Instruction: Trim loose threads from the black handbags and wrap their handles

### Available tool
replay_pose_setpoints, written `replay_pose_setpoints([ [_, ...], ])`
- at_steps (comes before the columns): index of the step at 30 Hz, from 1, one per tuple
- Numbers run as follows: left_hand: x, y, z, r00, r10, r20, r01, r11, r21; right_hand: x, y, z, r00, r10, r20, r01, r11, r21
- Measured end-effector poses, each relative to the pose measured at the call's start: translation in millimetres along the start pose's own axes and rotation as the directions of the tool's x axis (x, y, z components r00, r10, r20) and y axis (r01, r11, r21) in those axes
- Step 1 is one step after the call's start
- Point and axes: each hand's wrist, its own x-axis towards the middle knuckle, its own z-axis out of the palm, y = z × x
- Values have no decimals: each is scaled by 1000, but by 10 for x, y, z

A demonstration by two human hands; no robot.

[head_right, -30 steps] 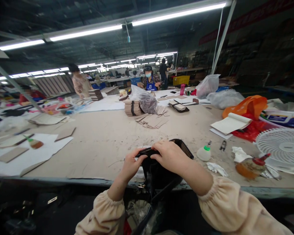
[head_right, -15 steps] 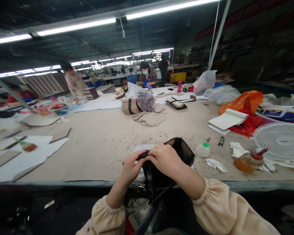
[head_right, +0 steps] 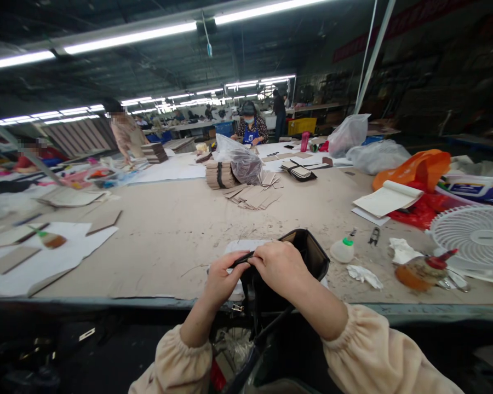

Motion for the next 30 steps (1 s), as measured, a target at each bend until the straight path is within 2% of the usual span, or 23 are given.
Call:
replay_pose_setpoints([
  [21,-41,-15,120,992,38,-123,-36,999,24,-138,123,-84,1000,15,14,-15,1000,-4],
  [30,-60,-2,176,985,82,-154,-73,996,58,-132,108,-75,998,48,-51,-51,997,-49],
])
